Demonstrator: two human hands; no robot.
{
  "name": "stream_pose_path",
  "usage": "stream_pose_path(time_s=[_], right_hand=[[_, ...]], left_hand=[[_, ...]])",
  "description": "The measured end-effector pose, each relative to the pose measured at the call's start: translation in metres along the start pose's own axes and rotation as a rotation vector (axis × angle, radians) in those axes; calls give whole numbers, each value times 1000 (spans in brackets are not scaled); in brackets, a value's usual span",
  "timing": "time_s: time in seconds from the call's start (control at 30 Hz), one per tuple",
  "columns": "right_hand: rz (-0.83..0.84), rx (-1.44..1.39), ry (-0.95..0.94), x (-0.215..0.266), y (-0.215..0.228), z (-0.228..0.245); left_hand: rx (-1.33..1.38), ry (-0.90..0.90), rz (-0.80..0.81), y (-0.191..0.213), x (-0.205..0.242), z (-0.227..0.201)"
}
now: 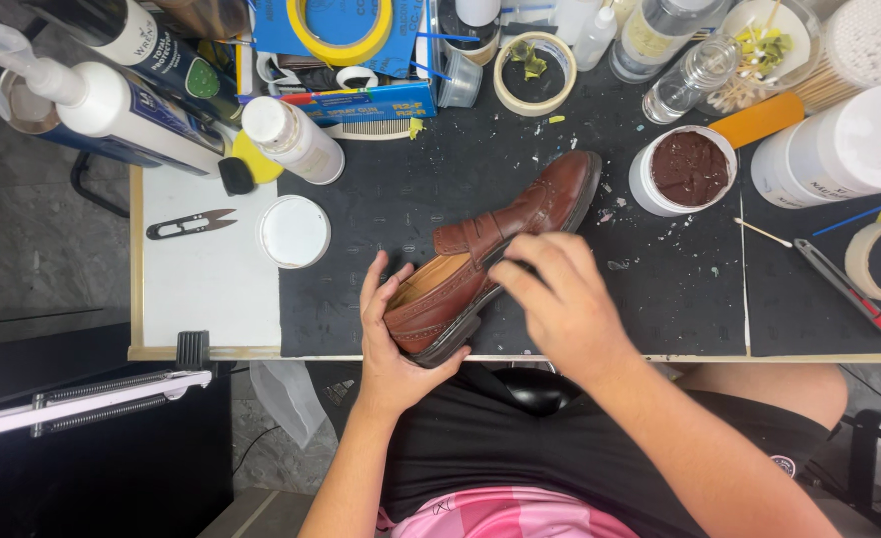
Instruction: The person applies brown shoe polish to a brown leather loafer using a small applicator. They repeatedly dip the applicator into a container of polish and rub it onto the shoe's upper, toe, and sides while holding the shoe with the other hand.
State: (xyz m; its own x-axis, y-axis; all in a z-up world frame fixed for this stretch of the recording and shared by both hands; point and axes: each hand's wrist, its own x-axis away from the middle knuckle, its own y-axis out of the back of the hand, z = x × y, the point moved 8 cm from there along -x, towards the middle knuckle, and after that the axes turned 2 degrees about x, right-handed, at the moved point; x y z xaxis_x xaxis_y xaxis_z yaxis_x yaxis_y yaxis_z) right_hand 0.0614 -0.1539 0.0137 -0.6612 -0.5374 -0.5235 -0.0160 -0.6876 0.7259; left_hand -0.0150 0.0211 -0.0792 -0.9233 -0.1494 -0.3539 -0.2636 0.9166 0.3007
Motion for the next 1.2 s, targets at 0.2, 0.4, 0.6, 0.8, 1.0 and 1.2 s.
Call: stream_pose_path(time_s=[0.2, 0.4, 0.6, 0.8, 1.0, 1.2], right_hand=[[66, -159, 89, 15, -34, 48], [-86, 158, -123, 11, -6, -11], [-137, -3, -130, 9, -13, 1], [-36, -236, 41, 10, -34, 56], [-199, 35, -169, 1, 0, 3], [14, -212, 32, 13, -43, 58]], left_hand=[[19, 22, -69, -9, 1, -2], [-20, 35, -84, -12, 3, -1], [-26, 53, -116, -17, 5, -2], [26, 48, -186, -24, 11, 3], [-7, 44, -183, -25, 13, 4], [123, 64, -202, -26, 21, 22]])
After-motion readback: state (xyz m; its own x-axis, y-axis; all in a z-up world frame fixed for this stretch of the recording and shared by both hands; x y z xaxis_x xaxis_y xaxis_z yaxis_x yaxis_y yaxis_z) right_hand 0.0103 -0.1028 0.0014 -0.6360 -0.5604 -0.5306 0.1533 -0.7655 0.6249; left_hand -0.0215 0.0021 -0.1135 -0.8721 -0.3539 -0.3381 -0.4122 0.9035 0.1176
